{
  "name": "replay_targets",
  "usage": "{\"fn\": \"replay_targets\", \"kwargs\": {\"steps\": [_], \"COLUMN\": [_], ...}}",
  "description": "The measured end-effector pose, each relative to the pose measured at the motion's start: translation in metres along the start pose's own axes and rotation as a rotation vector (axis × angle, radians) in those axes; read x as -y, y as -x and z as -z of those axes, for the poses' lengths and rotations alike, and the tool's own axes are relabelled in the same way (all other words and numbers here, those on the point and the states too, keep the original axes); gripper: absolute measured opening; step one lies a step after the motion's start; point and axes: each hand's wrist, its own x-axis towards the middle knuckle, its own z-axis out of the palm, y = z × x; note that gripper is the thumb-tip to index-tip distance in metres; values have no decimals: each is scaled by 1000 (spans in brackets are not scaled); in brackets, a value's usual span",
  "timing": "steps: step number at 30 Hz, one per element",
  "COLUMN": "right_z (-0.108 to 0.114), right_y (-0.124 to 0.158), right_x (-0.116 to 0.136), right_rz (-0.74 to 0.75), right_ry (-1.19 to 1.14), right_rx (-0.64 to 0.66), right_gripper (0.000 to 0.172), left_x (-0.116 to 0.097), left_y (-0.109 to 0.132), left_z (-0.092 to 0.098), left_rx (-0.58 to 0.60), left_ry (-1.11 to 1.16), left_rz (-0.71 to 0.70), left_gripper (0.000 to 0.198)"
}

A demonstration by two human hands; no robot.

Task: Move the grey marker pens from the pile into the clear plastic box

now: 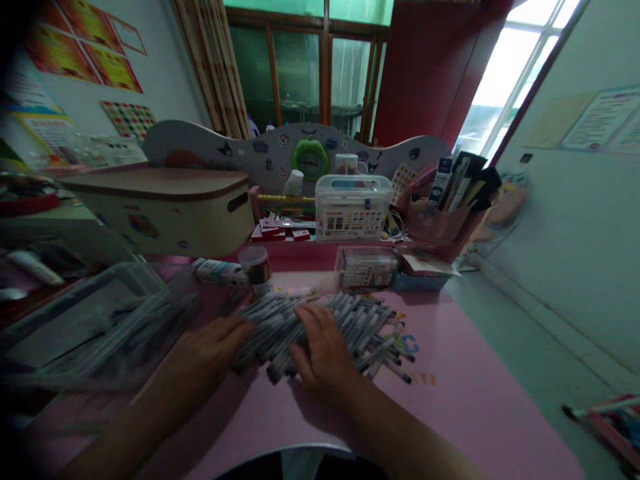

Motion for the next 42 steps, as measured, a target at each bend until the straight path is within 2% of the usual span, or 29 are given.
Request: {"fn": "replay_targets", "kwargs": {"steps": [2,4,6,9,11,13,14,15,17,20,22,24,27,31,38,42], "right_z": [-1,-3,-5,-5,-3,0,1,2,2,-3,-8,-13,-15,-11,-15,-18], "right_y": [-1,-2,-3,-5,-5,-6,-7,-8,-9,-9,-7,-4,-3,-6,-5,-6], "right_x": [-1,-3,-7,-10,-10,-7,-6,-4,-2,0,-1,-2,-2,2,4,4], "right_rz": [25,60,84,58,-23,-189,-295,-397,-556,-663,-685,-673,-618,-578,-684,-823], "right_ry": [21,37,58,73,22,-98,-185,-290,-529,-841,-970,-1026,-971,-974,-1176,-1322], "right_rx": [61,155,205,148,75,22,11,11,36,79,92,87,92,120,138,138], "right_gripper": [56,35,16,18,18,18,18,19,23,28,30,33,39,47,42,40], "left_x": [-14,-24,-31,-35,-37,-41,-44,-47,-54,-64,-70,-74,-77,-75,-74,-73], "left_y": [-6,-14,-21,-29,-31,-31,-31,-32,-36,-45,-50,-52,-52,-51,-48,-49], "left_z": [-4,-5,-4,-2,-3,-7,-10,-13,-18,-20,-20,-22,-31,-41,-39,-42], "left_rx": [-88,-187,-259,-370,-516,-661,-691,-672,-499,-147,-67,-104,-179,-218,-258,-228], "left_ry": [23,35,49,107,203,415,581,780,1197,1604,1728,1806,1866,1879,1891,1953], "left_rz": [-194,-323,-393,-424,-337,-102,47,183,347,371,378,421,462,425,407,446], "left_gripper": [33,26,20,16,16,31,40,46,49,42,37,34,35,31,25,27]}}
